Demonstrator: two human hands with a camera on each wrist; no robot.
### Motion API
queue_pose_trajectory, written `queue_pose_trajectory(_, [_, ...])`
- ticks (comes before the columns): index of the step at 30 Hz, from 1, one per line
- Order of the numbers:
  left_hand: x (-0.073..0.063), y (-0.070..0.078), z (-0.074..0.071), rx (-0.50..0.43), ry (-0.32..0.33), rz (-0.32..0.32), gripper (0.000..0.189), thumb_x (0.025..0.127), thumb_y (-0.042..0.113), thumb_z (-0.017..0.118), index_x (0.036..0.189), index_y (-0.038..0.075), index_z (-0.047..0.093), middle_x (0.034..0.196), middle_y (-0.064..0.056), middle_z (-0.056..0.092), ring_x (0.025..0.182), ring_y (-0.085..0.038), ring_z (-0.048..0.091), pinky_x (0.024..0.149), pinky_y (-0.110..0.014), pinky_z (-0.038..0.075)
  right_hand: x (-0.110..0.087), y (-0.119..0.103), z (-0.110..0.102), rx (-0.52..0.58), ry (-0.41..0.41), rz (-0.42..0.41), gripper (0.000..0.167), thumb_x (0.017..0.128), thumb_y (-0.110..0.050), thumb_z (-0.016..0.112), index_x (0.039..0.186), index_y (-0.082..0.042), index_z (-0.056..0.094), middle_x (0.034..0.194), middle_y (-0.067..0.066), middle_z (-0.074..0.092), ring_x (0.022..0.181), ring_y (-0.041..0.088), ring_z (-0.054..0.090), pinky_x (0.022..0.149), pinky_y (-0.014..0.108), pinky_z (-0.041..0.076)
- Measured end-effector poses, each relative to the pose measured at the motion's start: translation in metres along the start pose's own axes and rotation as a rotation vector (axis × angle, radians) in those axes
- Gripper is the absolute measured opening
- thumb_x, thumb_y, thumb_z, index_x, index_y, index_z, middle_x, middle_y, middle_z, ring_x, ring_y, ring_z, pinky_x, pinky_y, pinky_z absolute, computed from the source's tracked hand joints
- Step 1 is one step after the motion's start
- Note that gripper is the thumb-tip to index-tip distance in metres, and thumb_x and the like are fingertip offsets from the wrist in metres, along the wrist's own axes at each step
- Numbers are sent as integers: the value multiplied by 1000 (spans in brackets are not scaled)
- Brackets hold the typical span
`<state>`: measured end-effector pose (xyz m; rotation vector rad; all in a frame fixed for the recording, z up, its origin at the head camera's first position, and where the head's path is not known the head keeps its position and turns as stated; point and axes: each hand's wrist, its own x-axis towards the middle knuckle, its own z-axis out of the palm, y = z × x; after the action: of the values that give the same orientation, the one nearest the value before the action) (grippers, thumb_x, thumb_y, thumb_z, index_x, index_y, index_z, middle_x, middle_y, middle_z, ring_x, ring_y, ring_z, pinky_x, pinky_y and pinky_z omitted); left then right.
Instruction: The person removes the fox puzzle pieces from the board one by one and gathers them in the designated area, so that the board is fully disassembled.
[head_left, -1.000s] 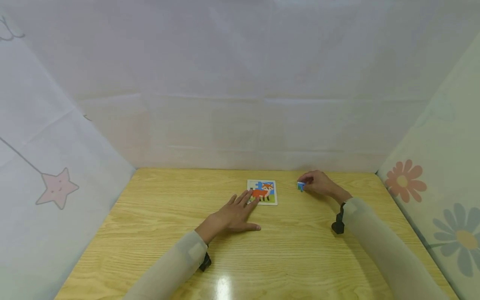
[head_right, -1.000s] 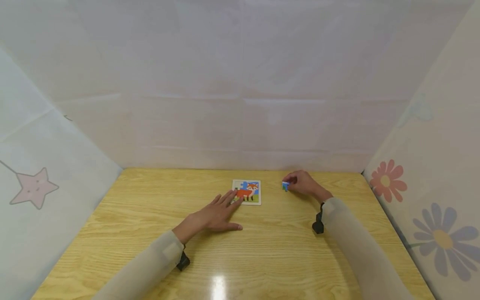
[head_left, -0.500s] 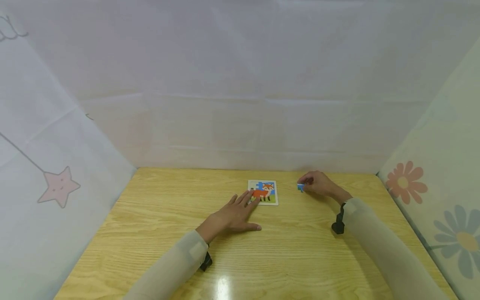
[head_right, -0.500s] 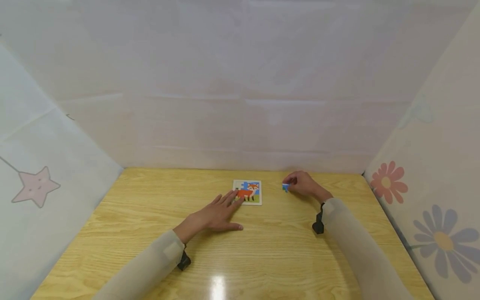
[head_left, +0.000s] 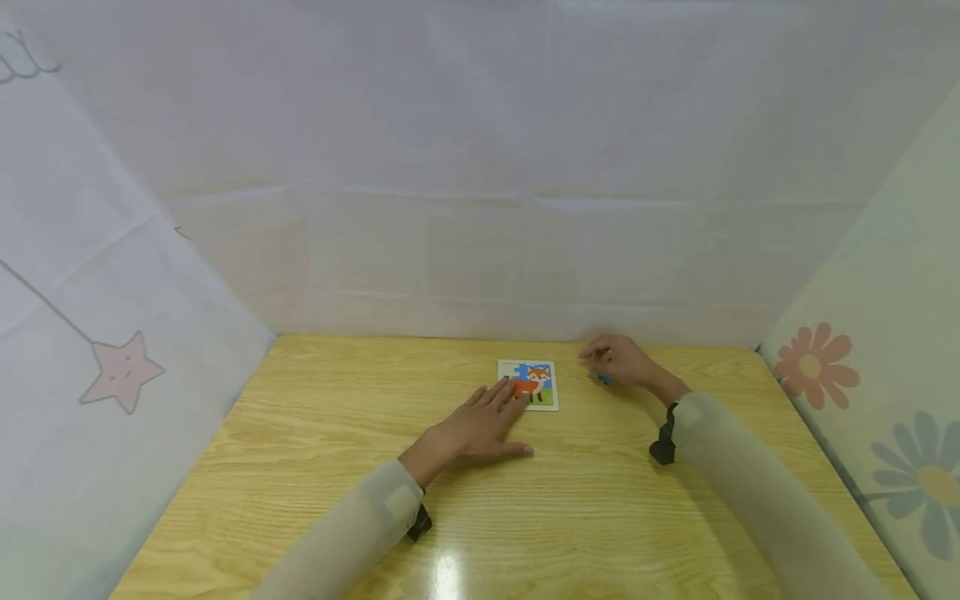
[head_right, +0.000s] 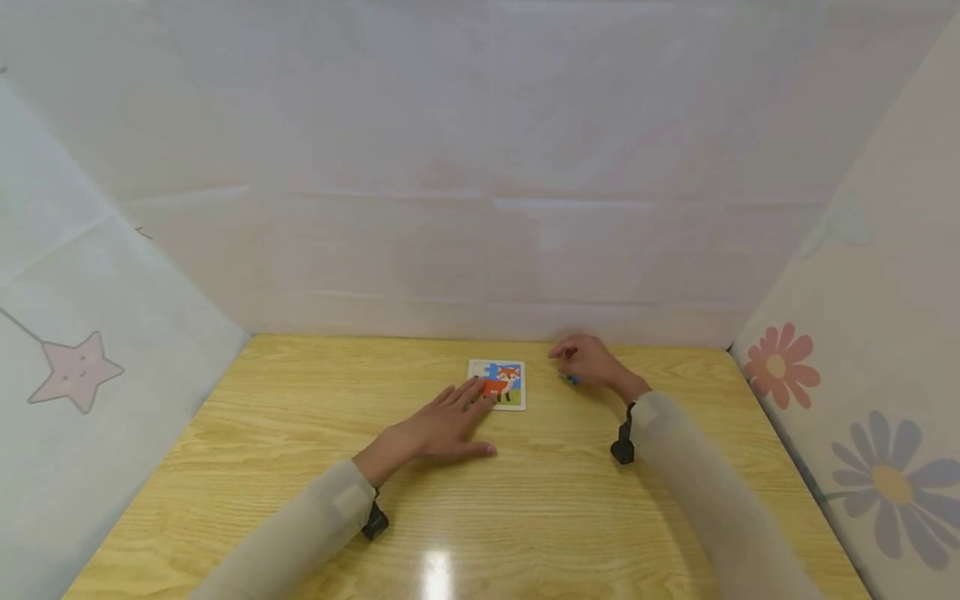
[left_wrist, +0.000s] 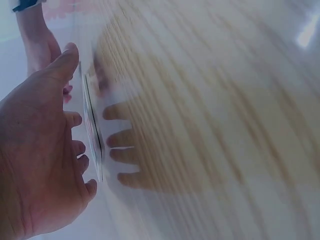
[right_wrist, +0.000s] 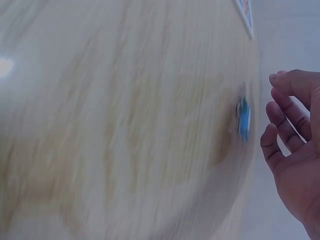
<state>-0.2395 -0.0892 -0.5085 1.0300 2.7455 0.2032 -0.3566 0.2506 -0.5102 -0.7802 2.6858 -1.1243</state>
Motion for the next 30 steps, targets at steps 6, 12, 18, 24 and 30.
queue_pose_trajectory(6, [6,5,3,7,-5,2,94,103,74,43,171,15,19,178,-17,9,165,-33,8,131,-55,16,11,-13,11,-6,-11,-54,27,95,2,73,121,4,76,116,19,73,104,32,67,88,45,58])
queue_pose_trajectory(12, [11,9,3,23,-10,12,92,104,74,42,171,15,21,178,-16,11,165,-32,9,131,-54,17,22,-28,21,4,-39,-116,27,96,5,71,123,7,74,119,24,73,106,37,69,89,49,59])
queue_pose_trajectory(18, [15,12,3,37,-5,32,90,105,72,42,171,14,22,178,-15,10,164,-34,9,131,-54,17,35,-36,30,16,-68,-116,27,98,2,71,125,5,73,120,21,74,107,33,70,91,50,59])
queue_pose_trajectory(24, [16,12,4,57,-15,32,90,104,73,42,171,14,24,178,-15,11,164,-33,10,131,-53,19,44,-38,37,57,-87,-126,29,97,2,72,127,6,73,120,21,74,107,33,70,93,50,59])
queue_pose_trajectory(30, [17,12,5,69,-24,26,89,105,72,42,171,15,23,178,-15,10,164,-32,9,131,-52,19,52,-37,46,58,-95,-177,29,96,6,72,124,9,73,119,24,75,105,33,71,94,49,60])
